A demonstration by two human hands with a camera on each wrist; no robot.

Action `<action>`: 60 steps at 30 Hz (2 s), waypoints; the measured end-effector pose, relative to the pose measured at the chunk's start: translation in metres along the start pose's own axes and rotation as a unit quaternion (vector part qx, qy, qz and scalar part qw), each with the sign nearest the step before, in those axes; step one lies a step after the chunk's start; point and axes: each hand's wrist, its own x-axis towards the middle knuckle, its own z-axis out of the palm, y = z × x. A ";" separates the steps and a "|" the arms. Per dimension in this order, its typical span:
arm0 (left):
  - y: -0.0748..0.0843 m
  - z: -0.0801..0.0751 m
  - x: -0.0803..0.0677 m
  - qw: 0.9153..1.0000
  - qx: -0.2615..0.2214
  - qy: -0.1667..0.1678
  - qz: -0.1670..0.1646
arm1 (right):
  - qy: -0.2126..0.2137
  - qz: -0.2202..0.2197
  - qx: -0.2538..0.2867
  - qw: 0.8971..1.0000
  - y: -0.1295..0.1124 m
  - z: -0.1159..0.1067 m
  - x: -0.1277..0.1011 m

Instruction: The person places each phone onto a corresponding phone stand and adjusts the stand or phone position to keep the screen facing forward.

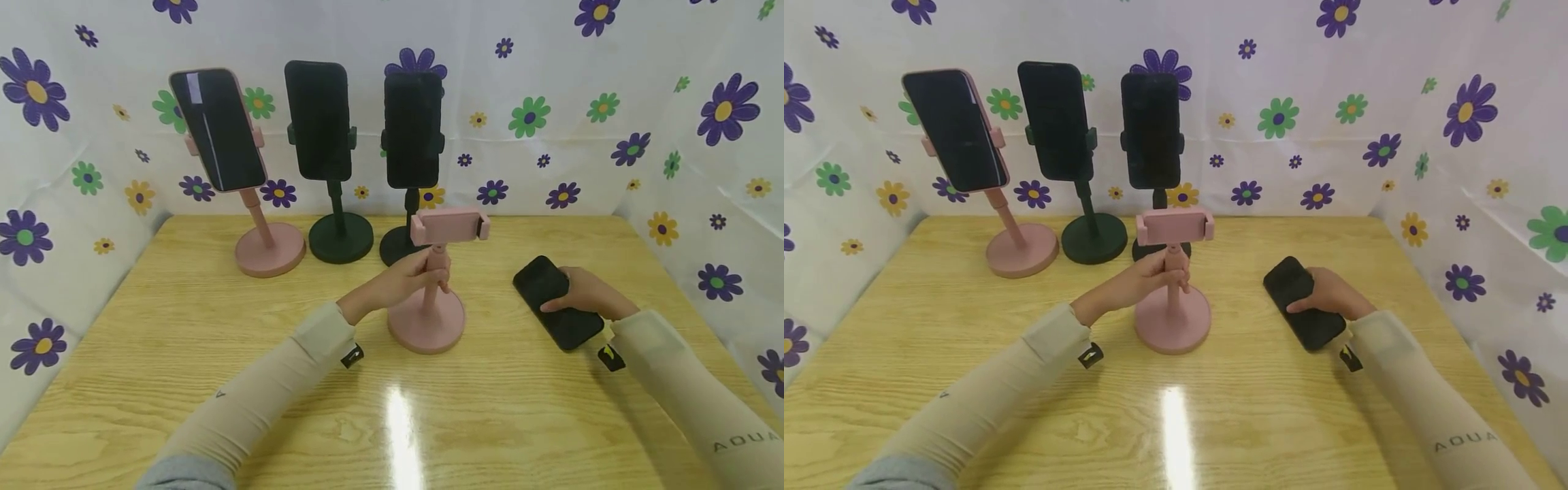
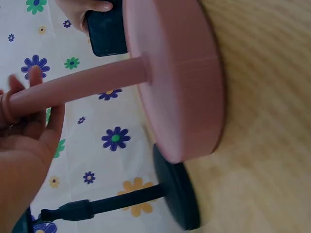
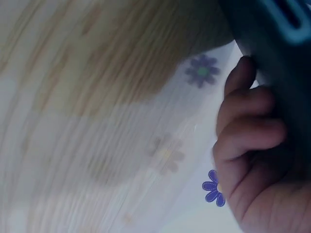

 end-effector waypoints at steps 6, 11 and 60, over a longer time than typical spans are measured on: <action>0.022 -0.006 0.004 0.999 0.012 0.039 0.029 | -0.013 -0.017 0.022 1.000 -0.007 -0.001 -0.001; 0.036 -0.004 0.004 0.996 0.030 0.069 0.049 | -0.017 -0.021 0.049 0.998 -0.011 0.000 -0.002; 0.007 0.007 0.011 0.991 -0.103 0.041 0.070 | 0.103 -0.477 0.557 0.672 -0.210 -0.072 -0.060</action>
